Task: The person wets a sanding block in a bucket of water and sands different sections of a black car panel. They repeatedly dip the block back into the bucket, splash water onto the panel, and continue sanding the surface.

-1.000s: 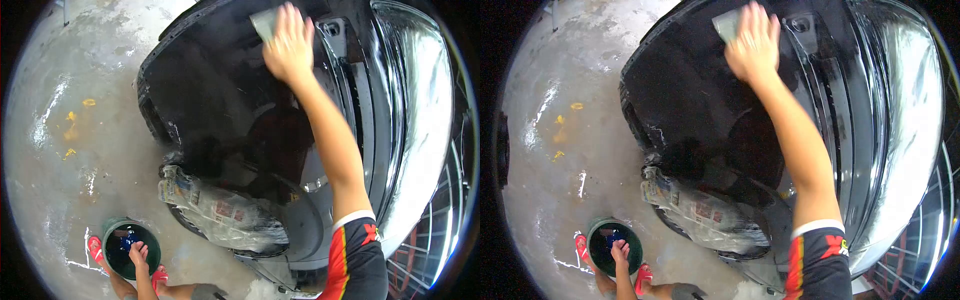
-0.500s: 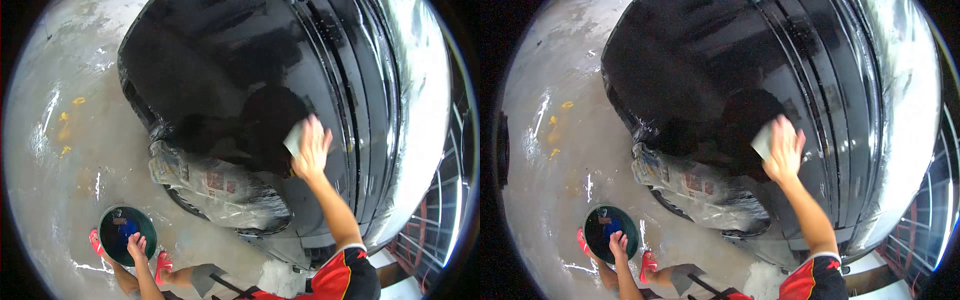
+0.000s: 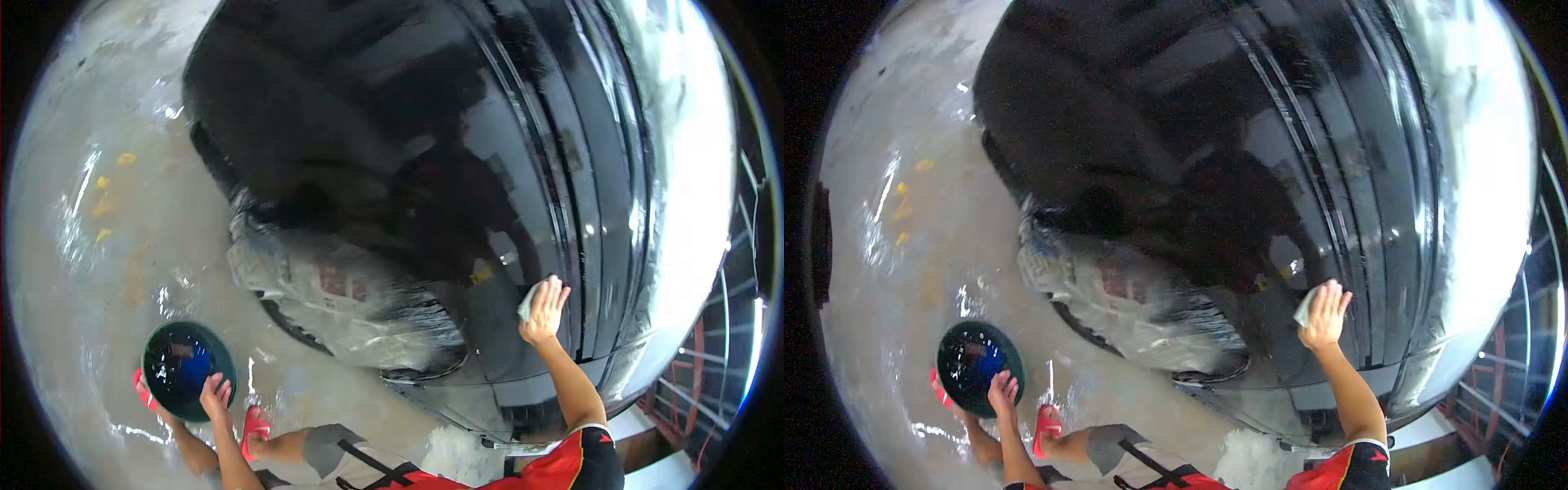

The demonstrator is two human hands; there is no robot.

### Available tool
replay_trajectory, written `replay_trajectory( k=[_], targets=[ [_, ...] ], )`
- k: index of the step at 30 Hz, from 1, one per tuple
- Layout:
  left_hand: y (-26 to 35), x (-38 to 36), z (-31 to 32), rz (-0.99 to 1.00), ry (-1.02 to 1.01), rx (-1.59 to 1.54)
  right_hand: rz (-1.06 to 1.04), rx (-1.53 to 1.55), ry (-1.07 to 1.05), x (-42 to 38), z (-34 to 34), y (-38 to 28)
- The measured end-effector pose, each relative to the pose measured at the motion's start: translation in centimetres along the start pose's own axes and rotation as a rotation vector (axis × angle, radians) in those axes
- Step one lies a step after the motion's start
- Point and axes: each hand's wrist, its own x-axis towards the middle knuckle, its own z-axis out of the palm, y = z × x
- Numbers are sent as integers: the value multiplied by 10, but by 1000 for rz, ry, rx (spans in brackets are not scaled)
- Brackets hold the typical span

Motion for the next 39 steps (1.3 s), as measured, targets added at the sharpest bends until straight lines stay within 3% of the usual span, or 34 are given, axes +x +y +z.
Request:
replay_trajectory(
  k=[1, 2, 3, 5, 7, 9, 10, 11, 12, 14, 16, 17, 18, 19, 20, 21, 22, 23, 25, 27, 29, 30, 31, 32, 33, 35, 36, 38, 39],
  targets=[
    [-4, 4, 2, -23, -3, 22, 86, -40, -180, 5, -15, -9],
    [-6, 4, 12, -19, 23, 50, 39, 158, -85, 50, -53, -37],
    [-10, 0, 18, -15, 57, 85, -12, 181, -137, 105, -106, -75],
    [-39, -1, 20, 17, 40, 105, -379, 447, 457, 188, -131, -121],
    [-59, -11, 23, 81, 73, 83, -400, 558, 768, 264, -148, -164],
    [-29, -52, 38, 48, 59, 230, -379, 468, 851, 269, -144, -164],
    [-8, -56, 26, 111, -11, 318, -382, 556, 754, 237, -136, -137],
    [10, -58, 7, 164, -77, 394, -293, 437, 590, 205, -114, -106],
    [27, -52, -25, 205, 25, 463, -310, 498, 438, 152, -93, -62],
    [60, -38, -90, 292, 174, 470, -123, 443, 104, 32, -23, 1],
    [87, -59, -107, 343, 224, 427, -82, 268, 65, -79, 53, 50],
    [100, -65, -94, 375, 215, 438, -45, 203, -75, -95, 65, 57],
    [121, -75, -69, 414, 199, 468, -59, 345, 54, -79, 56, 49],
    [132, -73, -40, 360, 43, 475, -53, 487, 180, -40, 29, 31],
    [144, -112, 48, 361, 55, 518, -85, 621, 124, 7, -6, 13],
    [136, -80, 66, 367, -78, 496, -97, 627, 246, 45, -34, -12],
    [128, -90, 119, 415, -124, 566, -243, 815, 363, 86, -42, -30],
    [116, -88, 155, 447, -249, 631, -283, 956, 619, 112, -44, -55],
    [101, -68, 188, 384, -445, 829, -219, 588, 610, 121, -58, -72],
    [115, -78, 186, 400, -388, 916, -229, 544, 537, 78, -33, -37],
    [143, -65, 121, 367, -214, 871, -231, 861, 342, -4, 21, 26],
    [164, -71, 86, 368, -135, 923, -194, 774, 114, -60, 48, 60],
    [188, -87, 46, 359, -52, 976, -125, 623, -255, -118, 71, 89],
    [208, -101, 6, 352, 37, 969, -55, 480, -46, -187, 102, 106],
    [219, -111, -19, 352, 120, 950, 80, 365, -117, -233, 105, 109],
    [242, -131, -43, 303, 163, 1037, 189, 552, -243, -287, 78, 81],
    [253, -144, -60, 251, 221, 1103, 308, 856, -337, -314, 70, 46],
    [242, -102, -120, 300, 115, 893, 577, 1422, -638, -354, 72, -62],
    [239, -90, -140, 195, -52, 629, 723, 1656, -891, -361, 72, -129]
  ],
)
